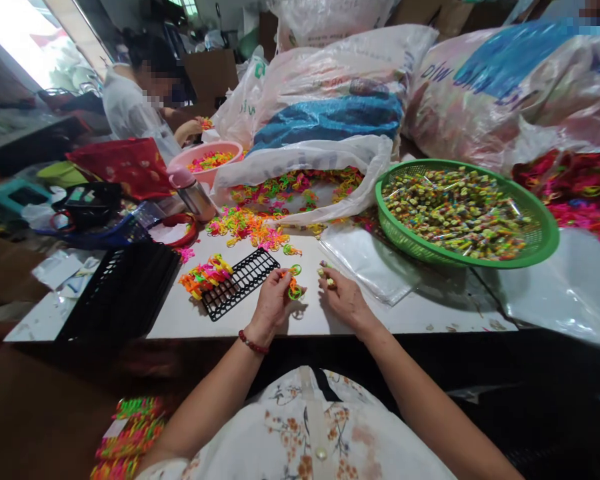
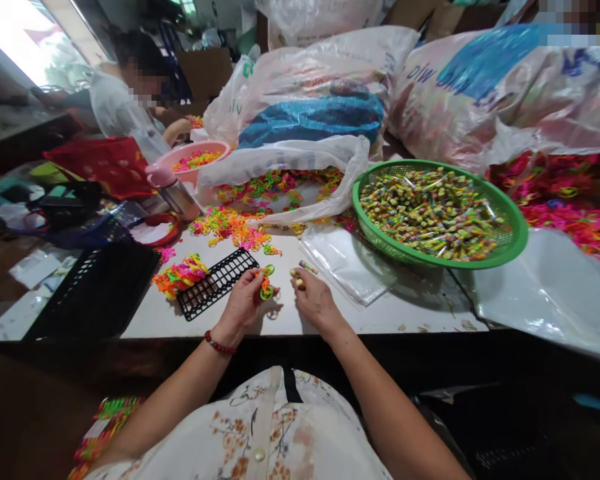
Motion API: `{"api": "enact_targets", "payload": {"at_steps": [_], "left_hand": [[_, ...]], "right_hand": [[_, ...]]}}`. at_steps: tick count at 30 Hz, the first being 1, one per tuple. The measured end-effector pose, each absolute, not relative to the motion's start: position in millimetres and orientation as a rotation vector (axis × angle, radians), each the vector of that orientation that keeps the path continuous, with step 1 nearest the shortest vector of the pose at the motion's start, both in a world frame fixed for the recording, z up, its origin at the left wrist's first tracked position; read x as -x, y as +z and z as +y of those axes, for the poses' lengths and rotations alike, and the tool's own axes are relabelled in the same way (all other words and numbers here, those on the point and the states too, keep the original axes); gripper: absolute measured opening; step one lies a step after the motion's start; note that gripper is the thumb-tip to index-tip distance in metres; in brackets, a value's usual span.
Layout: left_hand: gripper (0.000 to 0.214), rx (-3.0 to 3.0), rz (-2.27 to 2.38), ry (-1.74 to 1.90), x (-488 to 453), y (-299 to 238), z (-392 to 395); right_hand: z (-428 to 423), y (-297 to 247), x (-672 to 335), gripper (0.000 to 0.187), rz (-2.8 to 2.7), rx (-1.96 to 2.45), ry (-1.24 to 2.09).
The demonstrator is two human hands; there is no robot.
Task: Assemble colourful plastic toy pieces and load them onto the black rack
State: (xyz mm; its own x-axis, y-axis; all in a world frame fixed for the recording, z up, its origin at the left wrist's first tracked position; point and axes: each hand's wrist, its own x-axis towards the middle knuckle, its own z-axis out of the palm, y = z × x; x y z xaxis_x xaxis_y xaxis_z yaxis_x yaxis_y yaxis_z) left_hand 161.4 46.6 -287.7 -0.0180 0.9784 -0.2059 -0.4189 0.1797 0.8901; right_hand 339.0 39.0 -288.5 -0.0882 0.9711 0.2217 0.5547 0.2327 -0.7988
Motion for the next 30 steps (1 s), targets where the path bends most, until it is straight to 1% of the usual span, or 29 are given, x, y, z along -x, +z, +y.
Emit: {"api": "enact_targets", "payload": {"at_steps": [2,3,6,10,17,24,30], "left_hand": [[0.048,-0.7,1.018,1.295,-161,-285,40],[0.046,-0.698,1.024,1.303,-162,-284,37],[0.039,-0.714,1.048,1.33,-164,-284,31],[0.033,-0.81,1.079,1.339,-167,-283,25],[0.039,-0.832,1.131,1.297,-172,-282,21],[0.038,-0.906,1.243,1.241,-169,-288,22],[0.029,-0.891,1.358,1.145,-168,-289,25]], "right_hand": [[24,-283,-329,0.033,-1.655,1.327,0.962],[18,-280,-324,0.035,-1.613,1.304,1.045],[10,-276,-314,0.035,-1.566,1.277,1.136],[10,-273,-307,0.032,-1.584,1.27,1.113],[6,-272,-303,0.022,-1.56,1.178,1.15],[5,-281,-302,0.017,-1.645,1.198,0.928],[3,-289,-301,0.02,-1.665,1.154,0.826]]}}
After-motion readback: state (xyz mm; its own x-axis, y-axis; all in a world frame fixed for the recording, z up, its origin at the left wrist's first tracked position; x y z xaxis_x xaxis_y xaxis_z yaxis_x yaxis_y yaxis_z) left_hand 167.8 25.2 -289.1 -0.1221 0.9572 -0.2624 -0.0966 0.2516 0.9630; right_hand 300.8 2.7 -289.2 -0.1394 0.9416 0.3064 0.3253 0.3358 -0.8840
